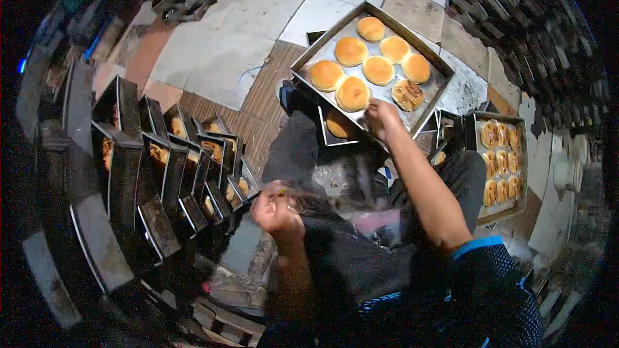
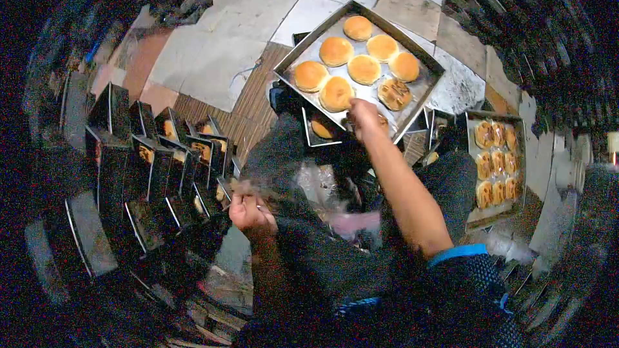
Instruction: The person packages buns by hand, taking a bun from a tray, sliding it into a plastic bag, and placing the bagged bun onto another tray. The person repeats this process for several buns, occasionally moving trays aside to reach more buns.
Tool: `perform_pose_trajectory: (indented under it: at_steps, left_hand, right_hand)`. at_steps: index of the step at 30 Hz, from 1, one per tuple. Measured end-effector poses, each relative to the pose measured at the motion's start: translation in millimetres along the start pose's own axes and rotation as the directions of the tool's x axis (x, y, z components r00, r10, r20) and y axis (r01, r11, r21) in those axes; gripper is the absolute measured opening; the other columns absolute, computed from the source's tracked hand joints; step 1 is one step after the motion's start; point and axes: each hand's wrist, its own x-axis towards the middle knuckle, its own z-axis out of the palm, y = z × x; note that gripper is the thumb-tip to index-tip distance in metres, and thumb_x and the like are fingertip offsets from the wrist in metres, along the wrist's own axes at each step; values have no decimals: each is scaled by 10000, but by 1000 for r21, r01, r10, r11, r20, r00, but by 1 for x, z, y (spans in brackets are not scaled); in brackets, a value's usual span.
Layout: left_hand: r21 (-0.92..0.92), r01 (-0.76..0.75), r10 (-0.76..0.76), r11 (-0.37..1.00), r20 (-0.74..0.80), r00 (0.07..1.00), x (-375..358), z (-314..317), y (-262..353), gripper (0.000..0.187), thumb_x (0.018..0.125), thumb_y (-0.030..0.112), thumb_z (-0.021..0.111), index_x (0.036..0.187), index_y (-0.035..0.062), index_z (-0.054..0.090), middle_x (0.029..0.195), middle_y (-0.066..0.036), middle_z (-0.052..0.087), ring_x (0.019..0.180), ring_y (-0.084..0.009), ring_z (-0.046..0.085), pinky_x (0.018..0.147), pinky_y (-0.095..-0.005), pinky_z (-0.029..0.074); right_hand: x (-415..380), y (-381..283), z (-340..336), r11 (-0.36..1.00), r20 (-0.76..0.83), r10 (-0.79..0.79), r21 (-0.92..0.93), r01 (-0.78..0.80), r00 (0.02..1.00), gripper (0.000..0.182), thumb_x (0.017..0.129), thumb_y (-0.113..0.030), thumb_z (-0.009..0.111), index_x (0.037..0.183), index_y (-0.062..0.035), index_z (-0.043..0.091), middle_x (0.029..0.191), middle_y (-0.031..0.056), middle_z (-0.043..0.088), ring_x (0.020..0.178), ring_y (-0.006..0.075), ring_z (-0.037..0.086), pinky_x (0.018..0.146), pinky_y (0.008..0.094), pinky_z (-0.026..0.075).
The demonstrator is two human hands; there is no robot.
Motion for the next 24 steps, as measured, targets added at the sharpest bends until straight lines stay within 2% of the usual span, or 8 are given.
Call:
perform_pose_trajectory:
  at_steps: [9, 11, 14, 17, 19, 21, 23, 24]
  left_hand:
    - [-299, 134, -91, 945, 154, 984, 4, -28, -30, 171, 827, 63, 678, 961, -36, 637, 953, -145, 653, 780, -231, 663, 617, -331, 564]
    - [38, -73, 68, 997, 131, 989, 1, -35, -40, 198, 799, 41, 695, 971, -33, 631, 975, -173, 656, 773, -246, 657, 637, -343, 567]
    - [-47, 129, -131, 991, -39, 991, 2, -11, -17, 229, 766, 34, 725, 964, -31, 630, 975, -173, 656, 759, -235, 654, 616, -336, 552]
    - [-247, 89, -35, 965, 215, 976, 9, -17, -17, 231, 785, 59, 722, 977, -27, 627, 953, -148, 657, 731, -215, 638, 598, -319, 533]
    - [36, -279, 267, 960, 199, 943, 22, -4, -20, 204, 810, 72, 706, 969, -31, 629, 935, -132, 656, 697, -190, 621, 567, -300, 516]
    - [285, -604, 542, 744, 269, 796, 22, 4, -10, 184, 836, 86, 689, 961, -34, 631, 917, -116, 654, 663, -164, 605, 535, -281, 500]
    - [318, 158, -162, 935, -13, 987, 13, 9, 10, 280, 929, 248, 605, 1055, 0, 637, 710, -46, 604, 550, -112, 532, 478, -238, 426]
    - [208, 54, -39, 977, -76, 996, 11, 21, 9, 177, 912, 152, 638, 1004, 1, 649, 620, 14, 537, 459, -63, 439, 395, -218, 327]
  right_hand:
    - [117, 27, 19, 943, -233, 80, 333, 2, 969, 376, 829, -156, 472, 1080, 122, 507, 1070, 234, 584, 880, 352, 631, 733, 524, 520]
    - [94, 21, 44, 933, -294, 106, 361, 8, 950, 388, 843, -181, 477, 1083, 123, 516, 1077, 235, 596, 891, 345, 635, 720, 507, 519]
    - [76, 35, 57, 956, -537, -283, -91, 279, 794, 324, 907, -243, 473, 927, 56, 595, 944, 184, 629, 877, 286, 628, 710, 414, 499]
    - [83, 48, 37, 865, -507, -383, 97, 493, 772, 298, 908, -172, 456, 1077, 48, 565, 1045, 168, 620, 905, 302, 652, 761, 457, 548]
    - [58, 36, 18, 851, -472, -464, -1, 526, 750, 334, 930, -211, 444, 1136, 27, 556, 1111, 148, 622, 949, 291, 654, 798, 441, 546]
    - [-10, -7, 13, 786, -402, -243, 452, 422, 883, 398, 955, -290, 441, 1209, -2, 543, 1197, 140, 613, 1062, 280, 625, 908, 442, 508]
    - [-75, -39, -21, 820, 66, -325, 517, 246, 943, 386, 976, -283, 450, 1252, -19, 508, 1244, 108, 590, 1150, 285, 574, 997, 426, 454]
    - [-119, -57, -29, 862, 377, -312, 498, 93, 872, 479, 962, -310, 470, 1342, -20, 449, 1321, 125, 550, 1195, 268, 551, 1036, 432, 417]
